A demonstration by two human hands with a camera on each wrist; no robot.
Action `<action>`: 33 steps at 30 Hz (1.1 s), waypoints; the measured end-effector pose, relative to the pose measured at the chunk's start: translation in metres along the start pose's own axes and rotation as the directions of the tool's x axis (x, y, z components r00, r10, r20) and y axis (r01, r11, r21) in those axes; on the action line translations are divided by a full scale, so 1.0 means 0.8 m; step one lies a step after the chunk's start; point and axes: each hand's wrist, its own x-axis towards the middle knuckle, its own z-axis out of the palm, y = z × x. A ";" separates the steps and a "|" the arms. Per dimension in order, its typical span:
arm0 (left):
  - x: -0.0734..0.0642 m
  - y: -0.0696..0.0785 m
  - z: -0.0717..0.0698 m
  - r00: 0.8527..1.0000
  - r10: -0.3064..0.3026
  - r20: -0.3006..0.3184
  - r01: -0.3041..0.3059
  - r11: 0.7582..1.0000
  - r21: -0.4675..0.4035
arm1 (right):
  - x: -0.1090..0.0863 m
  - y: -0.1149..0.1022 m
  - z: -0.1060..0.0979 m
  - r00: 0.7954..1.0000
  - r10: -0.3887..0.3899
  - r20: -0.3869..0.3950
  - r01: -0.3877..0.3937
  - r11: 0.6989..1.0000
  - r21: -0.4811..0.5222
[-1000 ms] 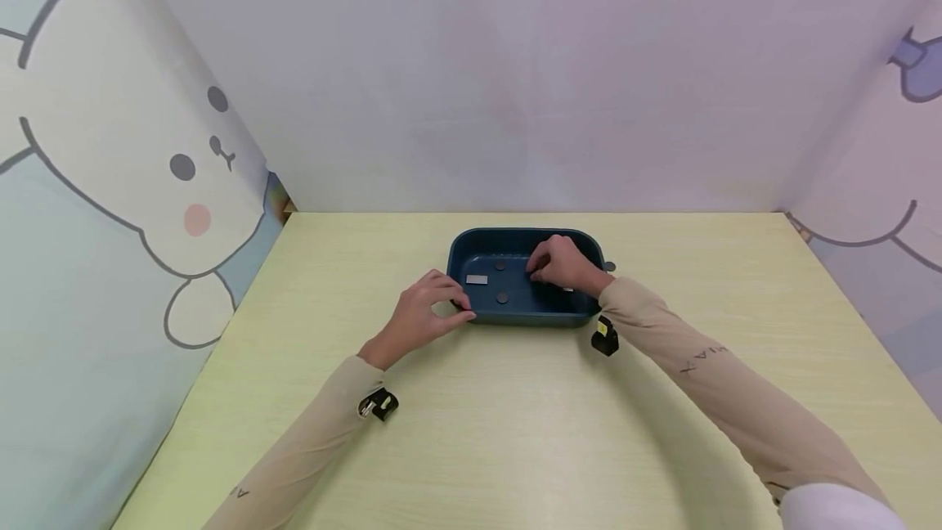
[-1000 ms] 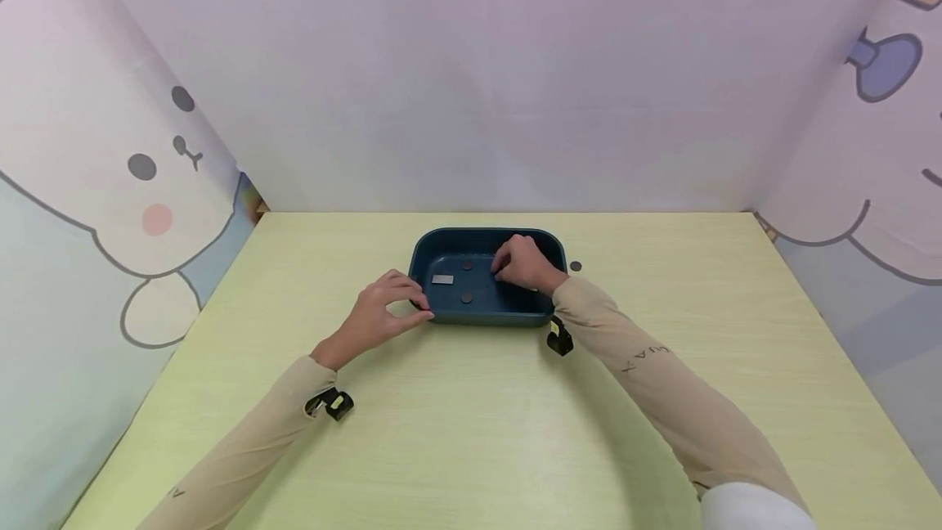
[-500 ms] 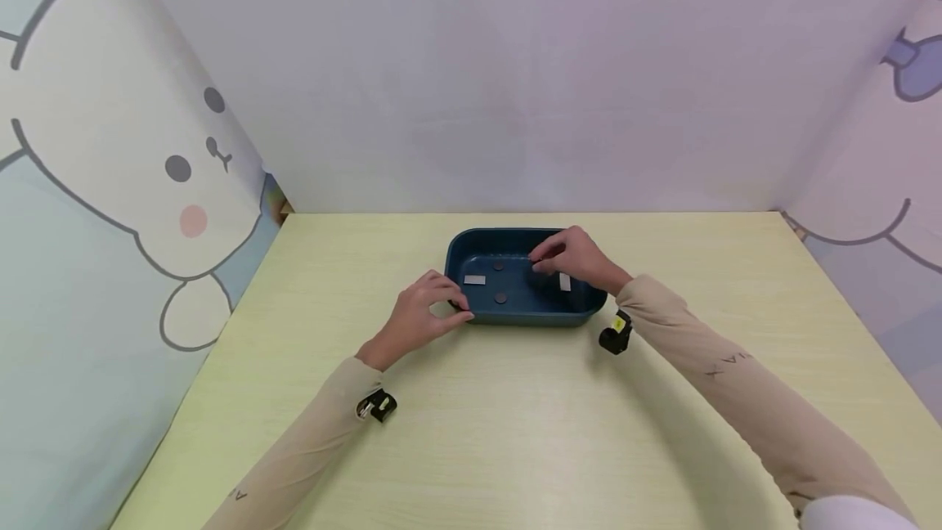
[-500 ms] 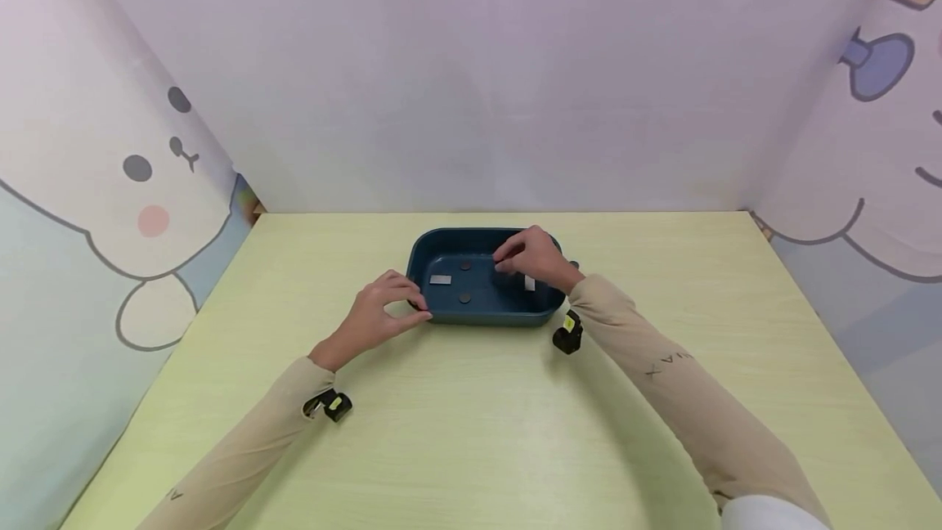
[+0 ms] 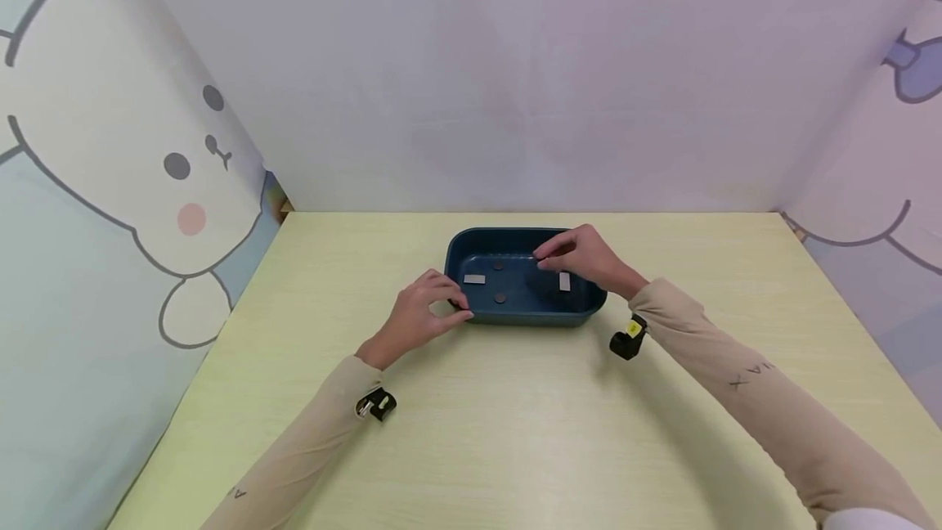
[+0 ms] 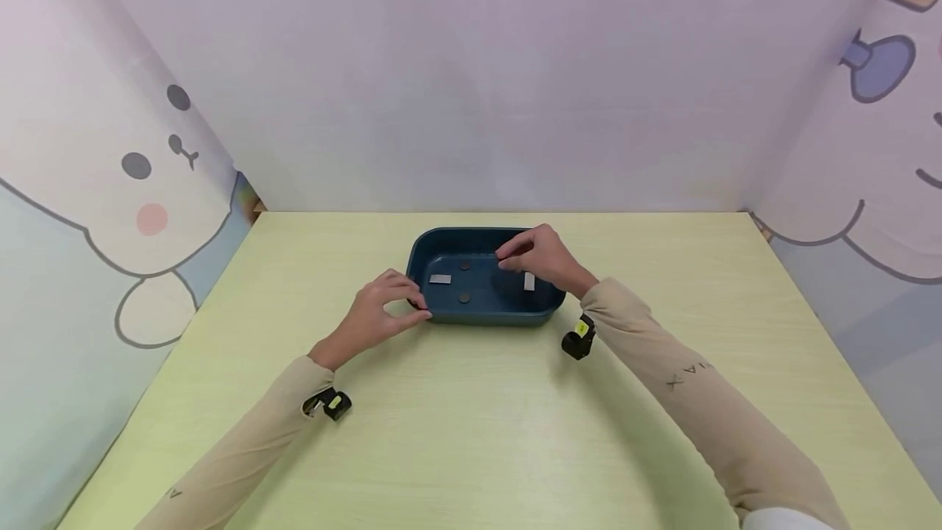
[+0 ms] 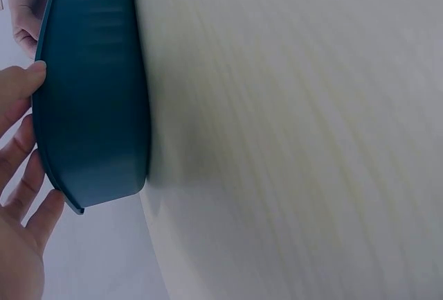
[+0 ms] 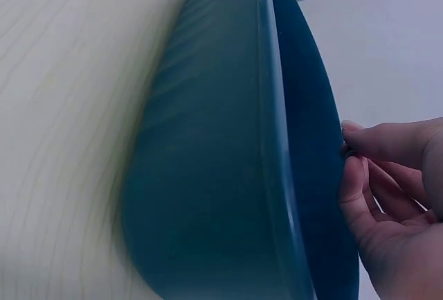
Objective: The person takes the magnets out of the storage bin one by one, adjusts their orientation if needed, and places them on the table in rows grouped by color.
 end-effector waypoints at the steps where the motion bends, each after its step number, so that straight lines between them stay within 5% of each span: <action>1: 0.000 0.000 0.000 1.000 -0.001 0.002 0.001 1.000 0.002 | -0.001 0.000 -0.001 1.000 0.001 -0.004 -0.001 1.000 0.001; 33: -0.001 -0.002 0.001 1.000 -0.017 0.019 0.016 1.000 0.019 | -0.036 -0.001 -0.025 0.998 0.026 -0.057 -0.024 0.999 0.028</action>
